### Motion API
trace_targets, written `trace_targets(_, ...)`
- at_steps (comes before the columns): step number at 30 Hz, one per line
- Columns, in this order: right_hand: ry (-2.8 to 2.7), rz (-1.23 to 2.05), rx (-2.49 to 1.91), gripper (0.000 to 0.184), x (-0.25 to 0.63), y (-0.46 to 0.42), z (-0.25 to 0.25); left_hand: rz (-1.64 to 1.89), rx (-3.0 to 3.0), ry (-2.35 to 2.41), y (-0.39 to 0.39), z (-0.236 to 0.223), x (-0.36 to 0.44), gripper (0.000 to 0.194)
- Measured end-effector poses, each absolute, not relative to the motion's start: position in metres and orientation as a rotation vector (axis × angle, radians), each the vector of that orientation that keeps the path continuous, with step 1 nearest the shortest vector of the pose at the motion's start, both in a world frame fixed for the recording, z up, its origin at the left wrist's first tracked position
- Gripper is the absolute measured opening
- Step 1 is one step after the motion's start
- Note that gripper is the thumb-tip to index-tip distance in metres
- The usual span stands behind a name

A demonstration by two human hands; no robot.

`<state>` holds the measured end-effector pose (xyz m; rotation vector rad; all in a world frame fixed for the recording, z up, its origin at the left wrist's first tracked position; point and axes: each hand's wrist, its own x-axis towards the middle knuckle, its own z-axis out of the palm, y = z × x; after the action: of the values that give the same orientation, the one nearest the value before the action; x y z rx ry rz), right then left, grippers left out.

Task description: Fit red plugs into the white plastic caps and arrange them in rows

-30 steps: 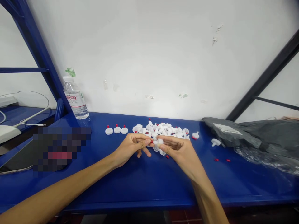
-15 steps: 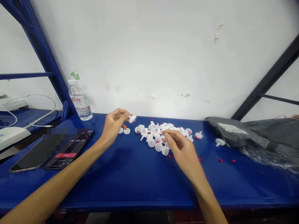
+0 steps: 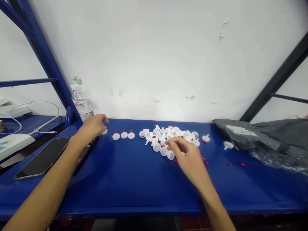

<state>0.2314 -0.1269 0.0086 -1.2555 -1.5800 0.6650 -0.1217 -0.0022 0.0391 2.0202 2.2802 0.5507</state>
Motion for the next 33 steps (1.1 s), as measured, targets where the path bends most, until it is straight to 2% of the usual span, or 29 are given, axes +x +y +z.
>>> trace_targets(5,-1.564,0.656,-1.303,0.029,0.231,-0.124,0.007,0.196,2.012,2.197,-0.001,0.031,-0.114,0.041)
trace_targets(10,-1.573,0.649,-1.304,0.028,0.231,-0.125,0.008,0.124,2.075,2.116,-0.008,0.033,-0.111,0.049)
trace_targets(12,-1.568,0.634,-1.314,0.028,0.23,-0.127,0.009,0.18,2.18,2.164,-0.013,0.035,-0.104,0.051)
trace_targets(16,-1.585,0.562,-1.375,0.027,0.23,-0.126,0.007,0.612,2.32,2.274,-0.028,0.037,-0.068,0.028)
trace_targets(19,-1.661,0.428,-1.484,0.023,0.231,-0.124,0.003,0.863,2.482,2.001,-0.041,0.028,-0.032,0.021)
trace_targets(25,-1.784,0.133,-1.835,0.021,0.234,-0.121,-0.002,0.827,2.766,1.443,-0.056,-0.008,0.008,0.021)
trace_targets(33,-1.882,0.054,-1.851,0.02,0.239,-0.123,-0.002,0.925,2.7,1.297,-0.065,-0.015,0.015,0.02)
